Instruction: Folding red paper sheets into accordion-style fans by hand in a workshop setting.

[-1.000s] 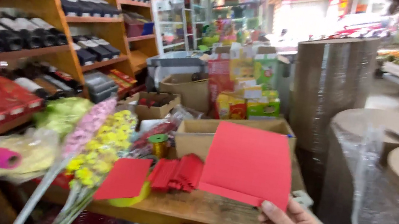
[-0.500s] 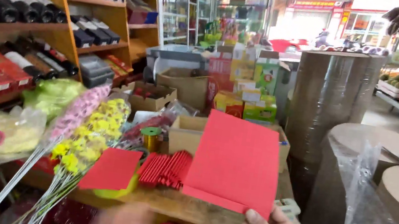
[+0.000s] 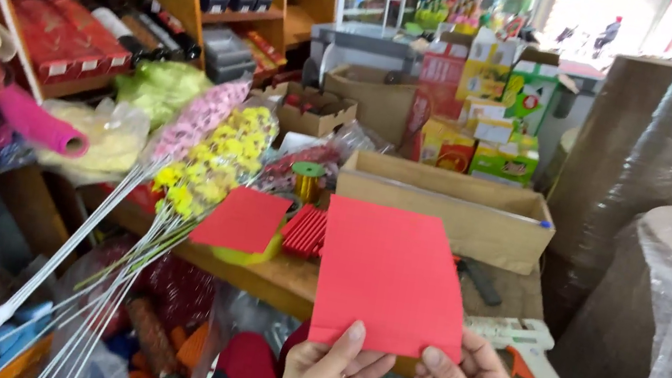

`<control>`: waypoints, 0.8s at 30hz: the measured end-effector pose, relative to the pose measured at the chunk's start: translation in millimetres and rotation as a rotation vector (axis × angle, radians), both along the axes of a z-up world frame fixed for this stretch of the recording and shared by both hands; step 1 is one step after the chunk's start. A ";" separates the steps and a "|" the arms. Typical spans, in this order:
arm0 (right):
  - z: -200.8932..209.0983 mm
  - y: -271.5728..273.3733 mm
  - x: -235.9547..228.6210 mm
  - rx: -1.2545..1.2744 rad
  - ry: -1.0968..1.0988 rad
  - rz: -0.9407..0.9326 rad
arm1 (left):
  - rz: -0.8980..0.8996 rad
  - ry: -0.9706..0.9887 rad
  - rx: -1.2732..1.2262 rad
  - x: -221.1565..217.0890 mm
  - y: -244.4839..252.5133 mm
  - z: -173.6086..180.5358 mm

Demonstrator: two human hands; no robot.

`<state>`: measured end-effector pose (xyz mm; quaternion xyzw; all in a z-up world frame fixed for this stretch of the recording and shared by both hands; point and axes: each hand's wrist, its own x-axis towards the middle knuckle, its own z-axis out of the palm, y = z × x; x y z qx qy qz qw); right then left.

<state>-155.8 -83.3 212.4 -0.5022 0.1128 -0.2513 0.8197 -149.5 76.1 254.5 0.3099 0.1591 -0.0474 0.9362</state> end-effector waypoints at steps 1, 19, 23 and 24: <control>8.1 2.1 -3.7 0.056 0.042 -0.019 | -0.065 -0.059 -0.032 4.2 -0.1 -10.9; -33.0 -27.1 -2.4 -0.853 0.056 -0.379 | 0.931 -0.876 1.578 77.6 22.6 -92.9; 0.9 -17.4 -21.5 -1.155 -0.209 -0.403 | 0.393 -1.252 1.827 120.5 22.1 -160.0; 13.0 -11.1 -30.7 -1.165 -0.275 -0.234 | 0.734 -1.376 1.745 101.7 7.4 -132.7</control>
